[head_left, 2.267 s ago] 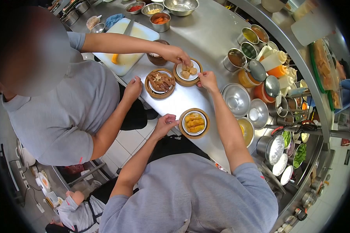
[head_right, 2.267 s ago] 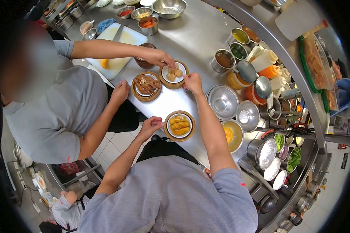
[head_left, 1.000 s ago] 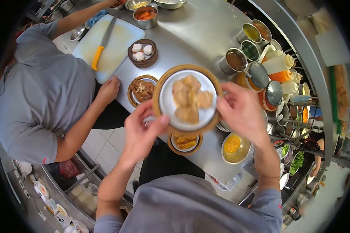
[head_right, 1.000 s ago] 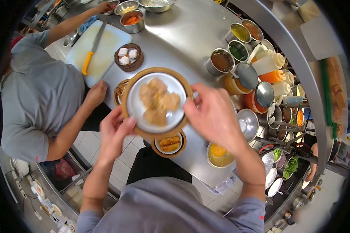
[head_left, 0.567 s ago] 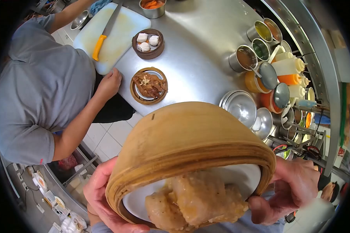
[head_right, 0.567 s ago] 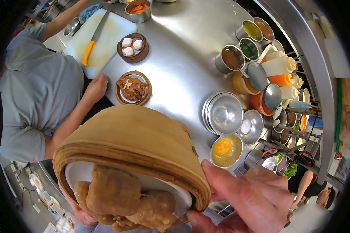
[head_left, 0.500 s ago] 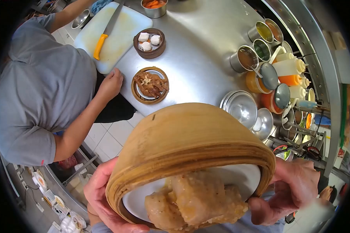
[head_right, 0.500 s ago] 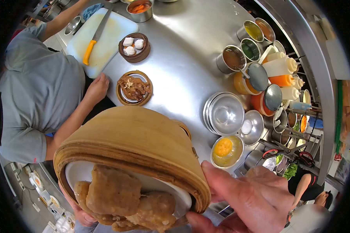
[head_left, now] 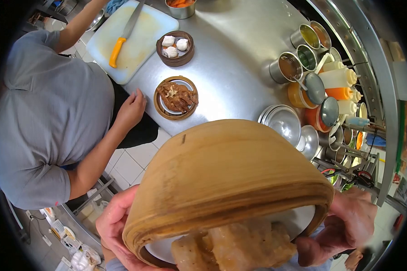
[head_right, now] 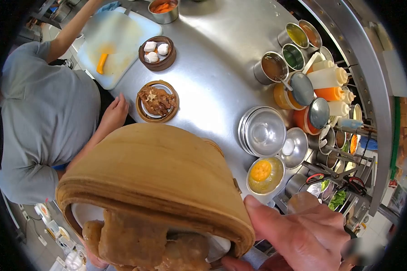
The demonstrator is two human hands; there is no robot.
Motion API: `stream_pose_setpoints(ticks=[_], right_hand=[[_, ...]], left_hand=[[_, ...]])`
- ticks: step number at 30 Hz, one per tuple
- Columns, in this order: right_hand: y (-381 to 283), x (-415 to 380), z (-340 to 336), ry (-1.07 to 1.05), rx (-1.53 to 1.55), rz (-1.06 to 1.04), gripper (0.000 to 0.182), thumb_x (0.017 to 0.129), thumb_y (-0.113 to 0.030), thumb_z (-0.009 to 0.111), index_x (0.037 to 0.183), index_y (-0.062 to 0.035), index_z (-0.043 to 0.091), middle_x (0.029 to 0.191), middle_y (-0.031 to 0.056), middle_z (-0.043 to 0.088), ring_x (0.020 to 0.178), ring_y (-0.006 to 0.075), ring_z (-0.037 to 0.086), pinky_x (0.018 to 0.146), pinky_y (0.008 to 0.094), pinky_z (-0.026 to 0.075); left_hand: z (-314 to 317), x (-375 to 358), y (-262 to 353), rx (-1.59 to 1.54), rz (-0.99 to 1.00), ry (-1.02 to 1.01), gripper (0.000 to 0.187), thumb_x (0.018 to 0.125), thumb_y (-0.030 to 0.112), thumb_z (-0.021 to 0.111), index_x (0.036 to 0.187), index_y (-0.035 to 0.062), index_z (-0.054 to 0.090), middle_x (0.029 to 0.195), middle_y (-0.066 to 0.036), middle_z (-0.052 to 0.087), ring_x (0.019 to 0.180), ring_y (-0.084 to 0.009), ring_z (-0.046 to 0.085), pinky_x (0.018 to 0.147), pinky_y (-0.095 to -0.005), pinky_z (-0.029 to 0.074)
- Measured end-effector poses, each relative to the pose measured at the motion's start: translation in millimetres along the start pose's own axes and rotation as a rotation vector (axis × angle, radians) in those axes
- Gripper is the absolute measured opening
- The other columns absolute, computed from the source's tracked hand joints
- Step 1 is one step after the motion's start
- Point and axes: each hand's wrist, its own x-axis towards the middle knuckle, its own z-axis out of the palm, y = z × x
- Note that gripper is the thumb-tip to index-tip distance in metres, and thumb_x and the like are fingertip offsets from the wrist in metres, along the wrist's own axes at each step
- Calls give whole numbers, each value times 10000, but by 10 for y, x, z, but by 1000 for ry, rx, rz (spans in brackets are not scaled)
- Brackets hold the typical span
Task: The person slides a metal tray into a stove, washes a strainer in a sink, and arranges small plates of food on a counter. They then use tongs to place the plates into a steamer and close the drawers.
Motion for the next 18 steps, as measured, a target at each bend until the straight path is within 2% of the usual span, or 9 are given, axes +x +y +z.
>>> stream_pose_setpoints(ticks=[8, 10, 12, 13, 14, 15, 17, 18], right_hand=[[74, 36, 10, -26, 31, 51, 567, 650, -382, 768, 985, 69, 689, 594, 14, 621, 503, 112, 511, 567, 230, 359], [81, 80, 70, -4, 33, 86, 541, 654, -338, 767, 991, 78, 683, 610, 24, 623, 519, 106, 530, 572, 213, 382], [164, 134, 147, 6, 109, 136, 463, 670, -233, 760, 1012, 68, 679, 625, 39, 634, 526, 109, 573, 557, 217, 428], [264, 173, 223, 6, 183, 166, 410, 684, -150, 753, 1031, 55, 677, 632, 50, 644, 525, 115, 606, 538, 229, 463], [364, 207, 306, 9, 258, 195, 375, 698, -67, 746, 1050, 41, 676, 640, 60, 654, 524, 122, 639, 520, 241, 499], [430, 234, 427, 3, 231, 297, 331, 708, -68, 731, 1015, 48, 683, 642, 73, 654, 530, 128, 640, 526, 253, 502], [675, 292, 730, -33, 222, 455, 270, 728, -82, 693, 958, 60, 688, 643, 107, 652, 539, 154, 642, 542, 281, 509], [851, 337, 897, -62, 238, 511, 257, 738, -96, 671, 937, 66, 685, 642, 128, 650, 542, 172, 644, 553, 296, 513]], left_hand=[[49, 40, -166, -31, -6, -59, 962, 698, 195, 830, 1382, -186, 270, 1353, -303, 451, 1261, -328, 487, 1078, -413, 374], [43, 53, -255, -33, -1, -64, 964, 699, 195, 829, 1384, -185, 267, 1355, -305, 447, 1264, -329, 484, 1079, -414, 373], [21, 98, -314, -3, -44, 3, 966, 701, 195, 828, 1386, -185, 264, 1358, -308, 444, 1267, -330, 481, 1080, -415, 372], [53, 91, -280, 36, -211, 142, 932, 696, 206, 827, 1379, -167, 314, 1352, -251, 481, 1258, -275, 495, 1072, -386, 379], [12, 164, -358, 84, -233, 141, 881, 735, 181, 805, 1390, -151, 319, 1363, -224, 478, 1265, -249, 483, 1072, -382, 379], [-95, 230, -549, 153, -183, 135, 804, 784, 133, 771, 1405, -121, 328, 1319, -199, 504, 1189, -218, 544, 972, -315, 458], [-198, 428, -903, 204, -143, 189, 640, 855, 48, 693, 1408, -63, 391, 1199, -91, 537, 847, -108, 646, 665, -179, 484], [-308, 512, -1055, 275, -218, 182, 587, 856, 26, 686, 1379, -69, 436, 1174, -63, 537, 832, -103, 644, 670, -195, 495]])
